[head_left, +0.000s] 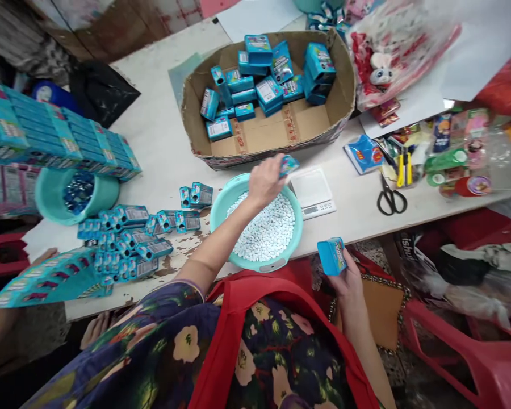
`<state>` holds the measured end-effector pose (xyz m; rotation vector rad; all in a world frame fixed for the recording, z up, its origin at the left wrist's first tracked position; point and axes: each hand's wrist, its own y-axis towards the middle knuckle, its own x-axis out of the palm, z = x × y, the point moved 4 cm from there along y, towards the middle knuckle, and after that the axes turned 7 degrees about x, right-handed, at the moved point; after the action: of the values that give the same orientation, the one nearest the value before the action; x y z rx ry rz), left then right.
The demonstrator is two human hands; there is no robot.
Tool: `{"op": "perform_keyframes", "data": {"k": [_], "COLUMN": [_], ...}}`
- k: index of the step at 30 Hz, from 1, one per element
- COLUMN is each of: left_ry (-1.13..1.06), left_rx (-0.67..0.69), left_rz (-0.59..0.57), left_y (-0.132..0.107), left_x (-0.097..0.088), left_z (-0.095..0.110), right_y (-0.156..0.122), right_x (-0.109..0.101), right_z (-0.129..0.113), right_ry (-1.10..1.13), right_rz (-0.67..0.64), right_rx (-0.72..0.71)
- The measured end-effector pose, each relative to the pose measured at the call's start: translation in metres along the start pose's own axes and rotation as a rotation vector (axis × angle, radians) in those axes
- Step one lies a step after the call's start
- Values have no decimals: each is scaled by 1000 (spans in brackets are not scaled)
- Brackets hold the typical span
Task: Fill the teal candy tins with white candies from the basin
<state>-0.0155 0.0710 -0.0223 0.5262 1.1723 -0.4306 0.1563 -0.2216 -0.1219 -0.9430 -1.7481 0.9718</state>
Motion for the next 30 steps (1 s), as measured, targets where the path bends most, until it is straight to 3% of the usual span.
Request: {"op": "perform_keyframes", "data": {"k": [3, 5, 8, 10, 12, 16, 19, 21, 23, 27, 30], "left_ry": [24, 76, 92, 23, -79, -8, 14, -130, -281, -387, -368], "left_rx": [-307, -493, -692, -730, -722, -713, -478, -263, -123, -131, -68], "left_rz": [237, 287, 213, 190, 241, 280, 231, 132, -15, -160, -287], "left_y": [-58, -86, -103, -102, -99, -94, -88, -86, -85, -85, -92], "left_x": [-49, -62, -47, -28, -16, -21, -18, 3, 37, 91, 102], "left_z": [-71, -116, -166, -185, -192, -178, -138, -104, -71, -32, -15], "right_y": [1, 0, 0, 0, -1, -11, -22, -30, -38, -51, -57], "right_x": [5, 16, 38, 50, 56, 63, 66, 66, 67, 73, 80], "right_z": [-1, 0, 2, 3, 4, 3, -2, -9, -15, -18, -15], "right_ry": [-13, -33, -48, -53, -70, -138, -212, -279, -389, -677, -752], "right_rz": [-35, -48, -51, -69, -97, -154, -126, -41, 55, 148, 135], "right_rx": [-20, -6, 43, 64, 48, -127, -316, -461, -595, -732, -767]}}
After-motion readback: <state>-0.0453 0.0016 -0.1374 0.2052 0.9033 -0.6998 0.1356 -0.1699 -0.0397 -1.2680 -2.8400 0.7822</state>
